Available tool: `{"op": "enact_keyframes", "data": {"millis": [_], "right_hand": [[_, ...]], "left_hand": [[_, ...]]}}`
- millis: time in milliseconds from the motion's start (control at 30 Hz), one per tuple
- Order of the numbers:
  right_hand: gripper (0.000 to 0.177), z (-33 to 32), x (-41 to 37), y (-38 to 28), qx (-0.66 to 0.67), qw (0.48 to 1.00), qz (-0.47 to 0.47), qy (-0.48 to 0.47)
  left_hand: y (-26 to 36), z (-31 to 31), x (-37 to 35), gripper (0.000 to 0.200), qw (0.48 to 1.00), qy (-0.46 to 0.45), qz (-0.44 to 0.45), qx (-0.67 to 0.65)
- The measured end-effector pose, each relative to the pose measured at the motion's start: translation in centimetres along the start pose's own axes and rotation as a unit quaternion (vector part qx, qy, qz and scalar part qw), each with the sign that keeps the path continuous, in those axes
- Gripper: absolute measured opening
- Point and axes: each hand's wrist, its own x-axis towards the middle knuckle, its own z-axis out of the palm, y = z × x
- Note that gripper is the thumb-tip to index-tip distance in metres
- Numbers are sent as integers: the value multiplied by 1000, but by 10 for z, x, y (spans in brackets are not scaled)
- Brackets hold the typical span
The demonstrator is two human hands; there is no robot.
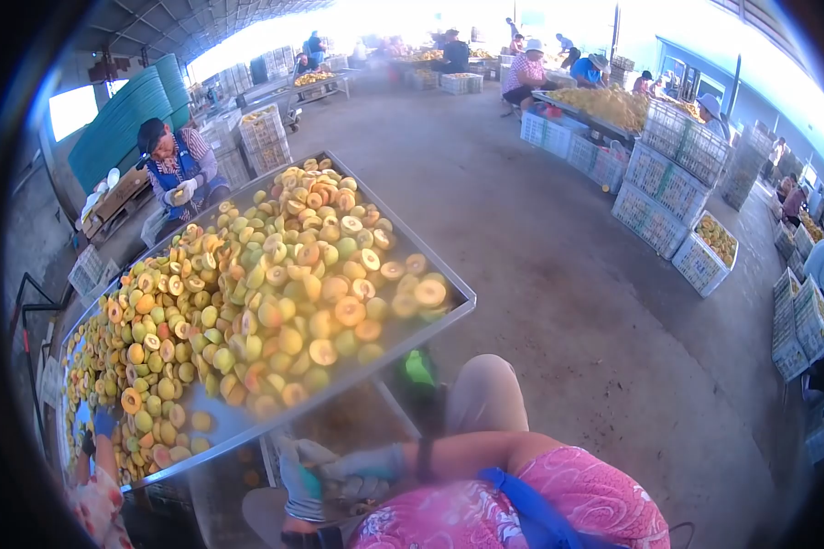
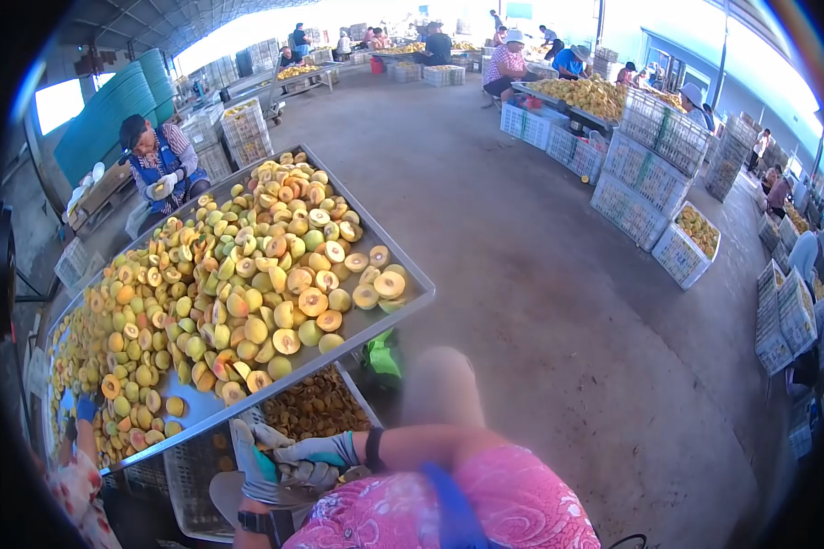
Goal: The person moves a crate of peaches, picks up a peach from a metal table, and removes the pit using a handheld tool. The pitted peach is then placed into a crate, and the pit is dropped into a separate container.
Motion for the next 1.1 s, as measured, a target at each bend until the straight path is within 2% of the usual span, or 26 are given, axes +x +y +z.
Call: {"op": "enact_keyframes", "data": {"millis": [100,167,200,267,300,367,400,467,533,567,600,633,667,700,767,833,867,900,967,1000,1033,1067,1100], "right_hand": [[39,1,3,1,-20,999,-2,26],[37,9,5,0,35,992,-47,110],[37,9,2,-3,35,992,-47,111],[36,7,-4,-8,64,998,-20,10],[36,4,-4,-7,64,998,-21,11],[34,0,-2,-4,102,993,-26,-52],[34,0,-2,-3,104,993,-25,-51],[32,4,-2,-1,114,992,-36,40],[11,-27,5,12,189,977,-78,-56],[11,-27,0,11,15,994,-97,41],[12,-27,-3,8,216,967,-50,-124],[13,-23,-1,-4,302,903,63,-300],[22,-29,-6,5,62,992,-95,45],[28,-18,-4,2,87,991,-82,64],[30,14,-10,-11,144,988,-17,-59],[32,8,0,-6,229,966,-53,-113],[33,12,-7,-13,173,980,-57,79],[33,4,-7,-14,172,981,-52,74],[32,-18,-3,-9,114,989,-84,45],[30,-20,-3,-9,110,988,-101,31],[30,-25,-2,-10,106,989,-99,28],[31,-31,-2,-8,91,988,-86,87],[31,-34,-2,-7,77,984,-72,147]], "left_hand": [[12,15,-1,56,999,18,7,27],[21,25,1,53,999,33,-8,-21],[19,24,2,53,999,33,-8,-21],[13,22,6,49,993,65,-31,-94],[15,26,5,49,993,64,-32,-93],[21,35,1,53,983,87,-73,-148],[15,32,1,53,982,88,-74,-149],[-8,18,6,55,971,165,-93,-143],[-19,8,12,54,936,-5,-51,-347],[-6,18,10,50,960,-49,-33,-274],[-30,5,14,47,956,120,-31,-266],[-27,-6,20,40,868,-116,-34,-483],[-29,-12,14,33,865,-73,-84,-490],[-33,-2,9,32,953,139,-35,-266],[-23,0,9,37,906,138,-52,-396],[13,1,3,43,915,197,-88,-340],[18,-11,6,46,925,141,-35,-352],[22,-25,10,46,925,146,-31,-350],[26,-60,18,39,926,227,76,-292],[29,-81,25,37,937,292,126,-148],[32,-102,29,36,921,350,172,-1],[34,-121,30,33,905,368,185,110],[37,-129,30,33,904,368,187,110]]}}
